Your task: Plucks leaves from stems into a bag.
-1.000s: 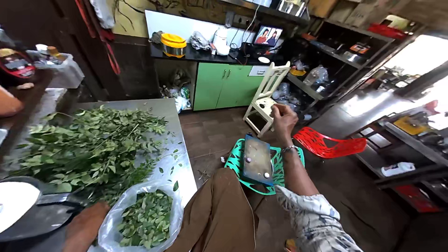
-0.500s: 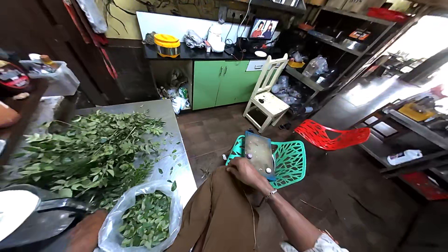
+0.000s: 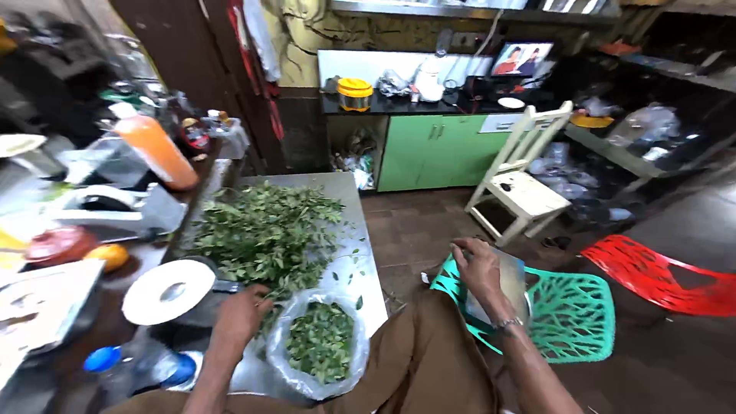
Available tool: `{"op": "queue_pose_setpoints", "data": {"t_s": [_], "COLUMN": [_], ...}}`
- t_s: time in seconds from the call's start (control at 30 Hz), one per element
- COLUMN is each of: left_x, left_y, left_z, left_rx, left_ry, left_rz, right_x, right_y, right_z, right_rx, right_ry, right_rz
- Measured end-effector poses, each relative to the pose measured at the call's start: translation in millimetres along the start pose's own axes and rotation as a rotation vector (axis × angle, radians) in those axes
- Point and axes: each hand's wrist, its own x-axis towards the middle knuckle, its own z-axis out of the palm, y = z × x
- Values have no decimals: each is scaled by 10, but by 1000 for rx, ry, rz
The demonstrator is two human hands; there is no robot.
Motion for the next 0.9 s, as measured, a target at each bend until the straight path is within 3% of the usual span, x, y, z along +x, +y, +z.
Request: {"op": "queue_pose_setpoints", "data": {"t_s": [0.1,0.27,0.4,0.57,0.67,0.8,0.9], "left_x": [23,-33,-100,-149,-151,-119,-100], "left_y": [-22,21,28,-8,-18,114,207], "left_z": [-81,-129,-208,-300,-351,-277,-174], "left_rx": [-73,-226,-243,-351,-607,-1148,-1207], "left_ry": [138,219,176,224,294,268,330], "left_rz": [89,164,228,187,169,230,297], "right_x": [-162,-361,-384,-301,-274,-311,-309], "right_y": [-680,-2102,-2869,-3040,-3057,-3139,-3216], "right_z": [244,724,1122,1529,1490,1375,1294], "right_rx": [161,399,204,13,29,29,33], "right_ry": [-48,-80,-197,-178,-183,-206,-240], "right_rz": [-187,-574,-877,-960,-954,-893,-814]}}
